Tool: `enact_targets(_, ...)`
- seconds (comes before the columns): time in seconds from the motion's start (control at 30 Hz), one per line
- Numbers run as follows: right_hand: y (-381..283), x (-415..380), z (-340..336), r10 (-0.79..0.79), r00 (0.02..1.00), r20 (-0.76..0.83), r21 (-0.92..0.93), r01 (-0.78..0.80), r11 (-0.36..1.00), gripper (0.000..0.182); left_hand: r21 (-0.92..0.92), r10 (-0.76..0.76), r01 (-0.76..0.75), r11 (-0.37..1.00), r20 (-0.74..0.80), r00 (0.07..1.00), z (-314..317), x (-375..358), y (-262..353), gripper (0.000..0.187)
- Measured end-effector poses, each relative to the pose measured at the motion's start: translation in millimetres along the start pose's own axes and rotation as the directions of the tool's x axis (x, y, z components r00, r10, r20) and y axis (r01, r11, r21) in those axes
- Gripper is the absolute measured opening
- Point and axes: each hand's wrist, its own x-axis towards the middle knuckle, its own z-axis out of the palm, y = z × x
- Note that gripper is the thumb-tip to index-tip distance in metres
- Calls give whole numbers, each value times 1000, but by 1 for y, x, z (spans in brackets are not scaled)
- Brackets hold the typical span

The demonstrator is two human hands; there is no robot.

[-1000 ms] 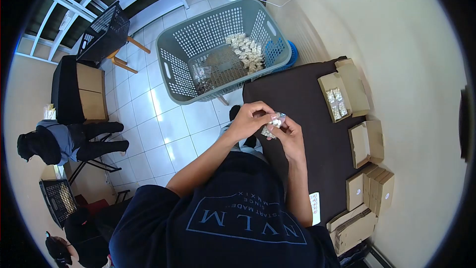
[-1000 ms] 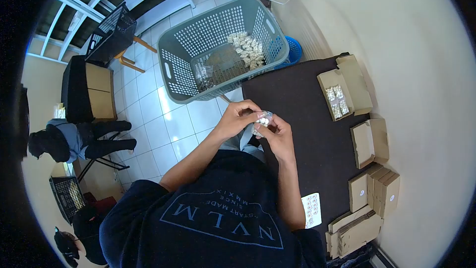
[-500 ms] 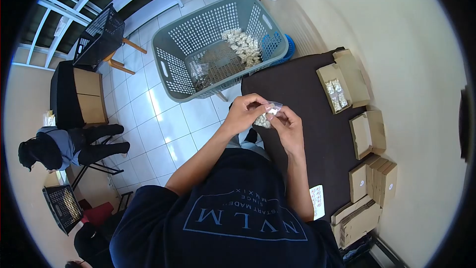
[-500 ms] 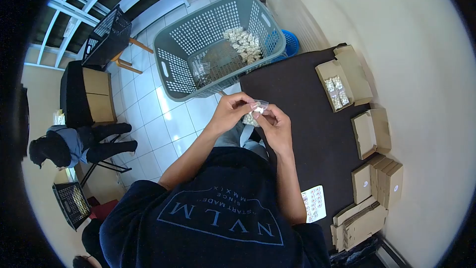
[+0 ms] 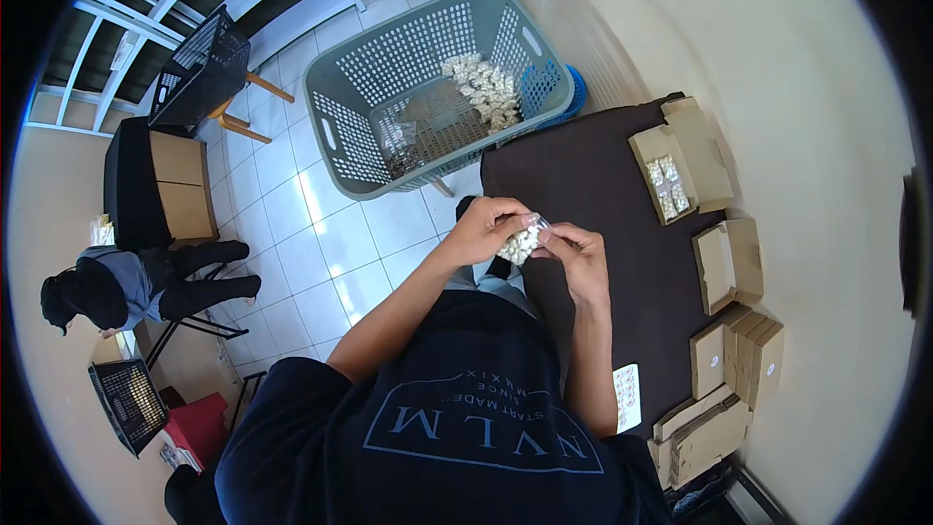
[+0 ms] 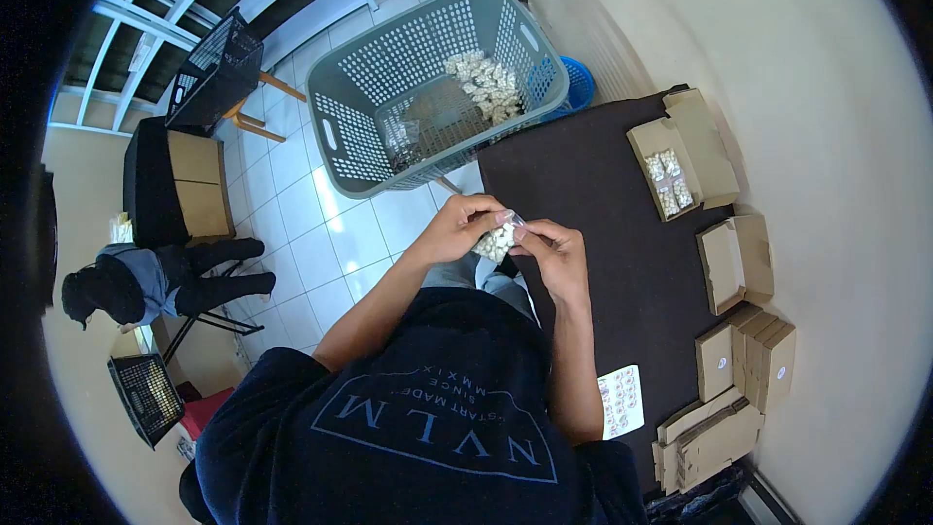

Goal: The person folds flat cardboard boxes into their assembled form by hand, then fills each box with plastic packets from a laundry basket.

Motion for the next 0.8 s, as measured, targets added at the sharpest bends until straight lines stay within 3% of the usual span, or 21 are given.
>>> enact_targets(0.27, -3, 5, 7, 42, 998, -55, 21, -41, 999, 9, -128, -93, 77, 989, -120, 988, 0, 1, 4, 16)
enact_targets(0.3, -5, 6, 8, 35, 999, -39, -70, -37, 997, 7, -172, -116, 96, 980, -112, 987, -1, 2, 4, 16)
enact_targets(0.43, -3, 8, 11, -24, 1000, -12, -266, 20, 964, 3, 89, -44, 47, 995, -39, 998, -2, 2, 8, 13)
enact_targets(0.57, 8, 10, 12, -144, 989, -27, -379, 123, 917, 6, 301, 170, -143, 943, -65, 983, 6, 2, 14, 10)
enact_targets(0.8, -5, -3, 3, 8, 1000, 30, -481, 8, 876, 17, 367, 192, -141, 919, -105, 976, 13, -2, 12, 10)
